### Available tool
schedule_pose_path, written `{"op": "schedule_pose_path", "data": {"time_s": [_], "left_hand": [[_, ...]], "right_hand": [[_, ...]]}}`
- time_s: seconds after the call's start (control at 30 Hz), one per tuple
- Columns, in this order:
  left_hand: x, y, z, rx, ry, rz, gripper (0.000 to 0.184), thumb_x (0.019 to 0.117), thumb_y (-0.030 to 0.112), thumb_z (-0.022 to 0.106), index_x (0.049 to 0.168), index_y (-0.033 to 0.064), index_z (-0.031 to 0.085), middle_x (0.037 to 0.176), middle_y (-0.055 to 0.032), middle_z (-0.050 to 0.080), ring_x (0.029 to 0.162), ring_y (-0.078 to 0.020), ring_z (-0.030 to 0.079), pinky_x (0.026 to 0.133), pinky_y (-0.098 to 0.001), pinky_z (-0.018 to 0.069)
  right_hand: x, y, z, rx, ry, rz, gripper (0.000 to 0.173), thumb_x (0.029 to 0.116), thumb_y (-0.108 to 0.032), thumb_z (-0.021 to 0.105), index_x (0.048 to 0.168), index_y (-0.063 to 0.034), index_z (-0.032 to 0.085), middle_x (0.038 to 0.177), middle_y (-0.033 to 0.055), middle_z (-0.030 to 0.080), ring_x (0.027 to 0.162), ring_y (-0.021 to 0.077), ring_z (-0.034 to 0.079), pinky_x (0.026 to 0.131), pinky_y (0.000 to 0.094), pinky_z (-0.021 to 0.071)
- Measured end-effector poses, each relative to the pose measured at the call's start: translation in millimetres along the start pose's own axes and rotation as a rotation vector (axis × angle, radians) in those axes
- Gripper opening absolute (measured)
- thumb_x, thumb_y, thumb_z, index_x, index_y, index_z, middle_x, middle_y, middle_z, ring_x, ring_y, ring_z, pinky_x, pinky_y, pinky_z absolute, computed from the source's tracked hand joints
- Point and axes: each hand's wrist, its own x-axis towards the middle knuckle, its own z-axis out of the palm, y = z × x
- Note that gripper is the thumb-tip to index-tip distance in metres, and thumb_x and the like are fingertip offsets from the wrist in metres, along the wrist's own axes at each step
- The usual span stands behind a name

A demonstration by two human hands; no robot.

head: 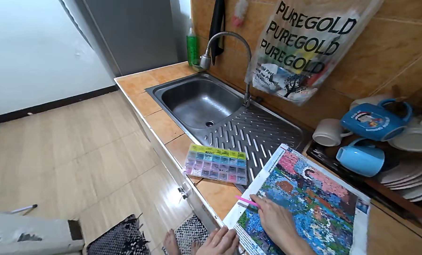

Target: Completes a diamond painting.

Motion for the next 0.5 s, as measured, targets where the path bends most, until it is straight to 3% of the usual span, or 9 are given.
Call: {"op": "schedule_pose_path", "data": {"time_s": [0.3, 0.5], "left_hand": [[-0.3, -0.1, 0.2, 0.021, 0.018, 0.009, 0.041, 0.0922, -0.001, 0.061, 0.133, 0.0003, 0.066, 0.140, -0.0150, 0.064, 0.133, -0.0365, 0.058, 0.111, -0.0499, 0.0447], [-0.9, -0.8, 1.9, 0.036, 0.042, 0.019, 0.041, 0.0910, -0.001, 0.063, 0.132, 0.0005, 0.067, 0.138, -0.0147, 0.065, 0.131, -0.0364, 0.060, 0.109, -0.0499, 0.0465]], "right_hand": [[-3.2, 1.7, 8.4, 0.159, 0.104, -0.068, 0.046, 0.1013, -0.002, 0.045, 0.143, -0.0114, 0.061, 0.121, 0.0217, 0.070, 0.107, 0.0402, 0.069, 0.091, 0.0552, 0.0518], [-6.9, -4.8, 11.3, 0.119, 0.017, -0.073, 0.045, 0.1026, -0.005, 0.046, 0.145, -0.0123, 0.059, 0.125, 0.0208, 0.068, 0.109, 0.0390, 0.068, 0.092, 0.0549, 0.0515]]}}
